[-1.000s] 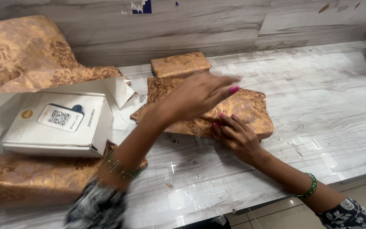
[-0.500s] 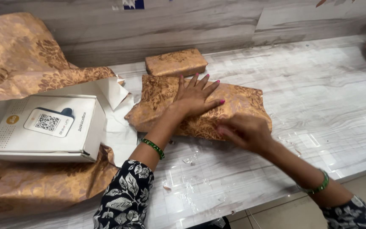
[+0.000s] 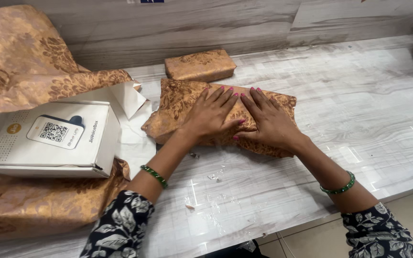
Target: The person wraps a small white box with white tissue paper and then with brown patterned wrapping paper. They fold the paper around the box, crease edges, and secure the folds with clear tape. The wrapped package is placed on the counter next to another wrapped item.
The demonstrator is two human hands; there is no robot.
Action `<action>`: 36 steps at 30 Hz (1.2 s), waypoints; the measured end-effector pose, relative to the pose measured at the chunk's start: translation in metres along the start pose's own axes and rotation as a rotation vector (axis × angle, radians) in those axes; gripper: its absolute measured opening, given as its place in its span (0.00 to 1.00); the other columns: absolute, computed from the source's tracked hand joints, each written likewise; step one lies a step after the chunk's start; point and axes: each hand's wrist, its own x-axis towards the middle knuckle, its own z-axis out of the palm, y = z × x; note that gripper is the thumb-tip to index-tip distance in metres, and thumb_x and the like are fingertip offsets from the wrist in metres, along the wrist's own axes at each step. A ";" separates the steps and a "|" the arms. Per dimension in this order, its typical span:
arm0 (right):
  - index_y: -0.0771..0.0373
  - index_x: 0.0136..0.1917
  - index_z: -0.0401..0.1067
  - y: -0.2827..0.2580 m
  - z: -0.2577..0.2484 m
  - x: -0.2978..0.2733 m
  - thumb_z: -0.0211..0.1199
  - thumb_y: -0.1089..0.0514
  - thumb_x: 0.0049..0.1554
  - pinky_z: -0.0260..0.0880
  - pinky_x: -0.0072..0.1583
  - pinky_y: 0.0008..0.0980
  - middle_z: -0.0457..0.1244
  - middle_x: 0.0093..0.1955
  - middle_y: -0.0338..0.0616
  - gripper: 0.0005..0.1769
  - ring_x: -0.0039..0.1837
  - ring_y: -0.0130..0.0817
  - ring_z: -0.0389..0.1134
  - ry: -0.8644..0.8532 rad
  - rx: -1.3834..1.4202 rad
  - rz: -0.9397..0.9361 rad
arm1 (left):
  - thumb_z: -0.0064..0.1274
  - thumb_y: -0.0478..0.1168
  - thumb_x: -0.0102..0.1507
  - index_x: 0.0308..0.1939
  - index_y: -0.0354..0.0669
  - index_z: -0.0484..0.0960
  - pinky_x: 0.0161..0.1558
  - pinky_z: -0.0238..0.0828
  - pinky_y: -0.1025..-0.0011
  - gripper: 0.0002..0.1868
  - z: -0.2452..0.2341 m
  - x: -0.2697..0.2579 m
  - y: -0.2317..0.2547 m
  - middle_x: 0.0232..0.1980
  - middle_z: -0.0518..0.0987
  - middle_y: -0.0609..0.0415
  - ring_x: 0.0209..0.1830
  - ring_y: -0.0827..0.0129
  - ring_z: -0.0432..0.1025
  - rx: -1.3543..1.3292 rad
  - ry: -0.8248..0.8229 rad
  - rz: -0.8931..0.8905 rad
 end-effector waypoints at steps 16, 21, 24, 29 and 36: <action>0.51 0.82 0.39 -0.019 -0.018 -0.007 0.65 0.19 0.43 0.41 0.77 0.57 0.38 0.83 0.54 0.68 0.83 0.48 0.36 -0.074 -0.102 0.094 | 0.73 0.53 0.44 0.77 0.59 0.51 0.78 0.28 0.44 0.63 -0.029 -0.037 -0.010 0.81 0.51 0.58 0.82 0.61 0.41 -0.124 -0.020 0.058; 0.52 0.82 0.42 -0.020 -0.017 -0.009 0.67 0.21 0.43 0.42 0.77 0.58 0.40 0.83 0.57 0.67 0.83 0.50 0.37 -0.013 -0.073 0.066 | 0.74 0.50 0.46 0.79 0.63 0.45 0.76 0.25 0.32 0.65 -0.045 -0.043 0.006 0.83 0.45 0.61 0.83 0.60 0.37 0.009 -0.149 -0.089; 0.53 0.82 0.43 -0.019 -0.018 -0.008 0.68 0.22 0.43 0.43 0.76 0.58 0.41 0.82 0.58 0.67 0.83 0.52 0.39 -0.022 -0.066 0.066 | 0.70 0.67 0.54 0.79 0.62 0.42 0.76 0.23 0.29 0.63 -0.049 -0.043 0.011 0.84 0.41 0.58 0.85 0.56 0.34 -0.031 -0.255 -0.166; 0.54 0.81 0.45 -0.008 -0.023 0.006 0.70 0.23 0.42 0.52 0.74 0.51 0.42 0.81 0.60 0.67 0.82 0.53 0.43 -0.029 -0.030 0.004 | 0.75 0.49 0.47 0.79 0.67 0.44 0.74 0.29 0.29 0.66 -0.039 -0.033 0.004 0.83 0.43 0.61 0.82 0.56 0.37 -0.030 -0.132 -0.135; 0.49 0.80 0.51 0.025 -0.023 0.041 0.74 0.29 0.39 0.63 0.71 0.47 0.46 0.81 0.58 0.63 0.74 0.55 0.58 -0.040 0.122 -0.029 | 0.76 0.50 0.45 0.78 0.70 0.48 0.77 0.38 0.40 0.65 -0.047 -0.004 -0.011 0.83 0.43 0.65 0.83 0.57 0.37 -0.121 -0.197 -0.215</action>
